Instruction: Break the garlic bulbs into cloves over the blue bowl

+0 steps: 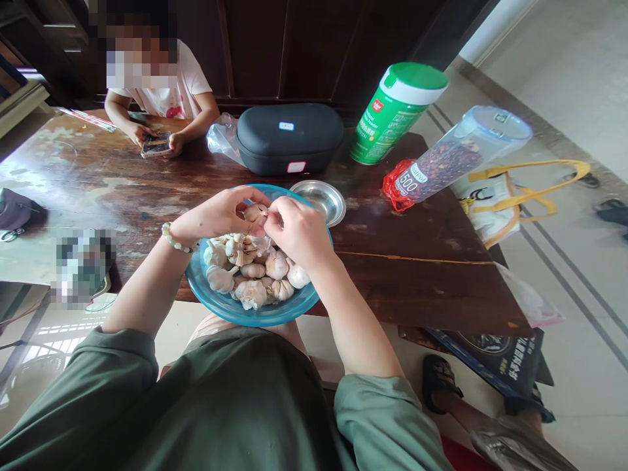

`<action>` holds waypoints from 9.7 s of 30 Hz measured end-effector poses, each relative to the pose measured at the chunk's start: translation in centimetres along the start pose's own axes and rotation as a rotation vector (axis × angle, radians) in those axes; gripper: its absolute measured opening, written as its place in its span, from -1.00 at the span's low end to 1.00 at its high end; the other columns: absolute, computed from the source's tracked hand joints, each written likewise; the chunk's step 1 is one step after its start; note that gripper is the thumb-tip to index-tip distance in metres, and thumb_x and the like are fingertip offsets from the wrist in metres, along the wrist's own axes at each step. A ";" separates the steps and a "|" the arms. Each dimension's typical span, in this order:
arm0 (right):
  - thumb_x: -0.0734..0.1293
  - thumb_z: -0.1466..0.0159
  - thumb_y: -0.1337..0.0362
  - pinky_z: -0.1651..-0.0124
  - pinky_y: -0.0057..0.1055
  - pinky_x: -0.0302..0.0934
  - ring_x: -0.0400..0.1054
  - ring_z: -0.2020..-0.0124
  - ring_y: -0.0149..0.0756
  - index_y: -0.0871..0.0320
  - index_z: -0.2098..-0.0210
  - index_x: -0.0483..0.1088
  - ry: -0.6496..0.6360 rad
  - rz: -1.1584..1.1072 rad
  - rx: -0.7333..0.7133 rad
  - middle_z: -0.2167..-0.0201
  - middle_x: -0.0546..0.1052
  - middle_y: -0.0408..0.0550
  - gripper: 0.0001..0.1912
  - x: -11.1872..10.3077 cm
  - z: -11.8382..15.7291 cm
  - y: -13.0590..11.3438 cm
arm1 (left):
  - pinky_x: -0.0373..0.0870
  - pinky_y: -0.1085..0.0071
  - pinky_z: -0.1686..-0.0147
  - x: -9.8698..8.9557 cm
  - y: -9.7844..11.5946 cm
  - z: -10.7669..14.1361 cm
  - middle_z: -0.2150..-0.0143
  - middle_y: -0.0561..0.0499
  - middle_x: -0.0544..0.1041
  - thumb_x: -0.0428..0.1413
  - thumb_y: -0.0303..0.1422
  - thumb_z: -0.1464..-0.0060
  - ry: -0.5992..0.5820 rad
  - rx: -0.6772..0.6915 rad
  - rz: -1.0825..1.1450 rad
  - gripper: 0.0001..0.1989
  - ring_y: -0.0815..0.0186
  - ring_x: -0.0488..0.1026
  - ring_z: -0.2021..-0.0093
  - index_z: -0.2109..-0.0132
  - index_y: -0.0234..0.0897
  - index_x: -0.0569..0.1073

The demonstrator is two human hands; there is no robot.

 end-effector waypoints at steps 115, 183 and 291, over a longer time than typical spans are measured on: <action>0.22 -0.24 0.48 0.40 -0.42 0.17 0.36 0.50 -0.36 0.09 0.46 0.30 0.081 0.159 -0.199 0.54 0.47 -0.19 -0.80 -1.1 -0.1 -1.4 | 0.35 0.44 0.24 0.5 -0.4 0.2 0.12 -0.07 0.49 0.31 -0.31 0.07 -0.103 0.029 0.255 -0.52 0.32 0.42 0.18 0.02 -0.36 0.35; 0.26 -0.25 0.43 0.37 -0.37 0.38 0.45 0.36 -0.27 0.10 0.25 0.44 0.118 -0.218 0.144 0.33 0.54 -0.07 -0.84 -1.1 -0.2 1.3 | 0.40 0.44 0.22 0.1 -0.9 0.2 0.18 0.02 0.53 0.20 -0.42 0.06 0.045 0.017 0.155 -0.54 0.43 0.44 0.33 -0.03 -0.32 0.32; 0.28 -0.26 0.42 0.25 -0.31 0.31 0.41 0.32 -0.24 0.11 0.40 0.37 0.027 -0.189 0.049 0.37 0.52 -0.05 -0.87 -0.8 -0.5 0.6 | 0.35 0.49 0.29 0.5 -0.8 0.2 0.15 0.01 0.47 0.26 -0.38 -0.02 0.003 0.084 0.298 -0.59 0.41 0.42 0.24 0.05 -0.27 0.24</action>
Point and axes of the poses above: each hand's wrist, its own z-axis away from the middle knuckle, its own x-axis out of the palm, y = z × x, the point moved 5 cm from there along -z, towards the middle knuckle
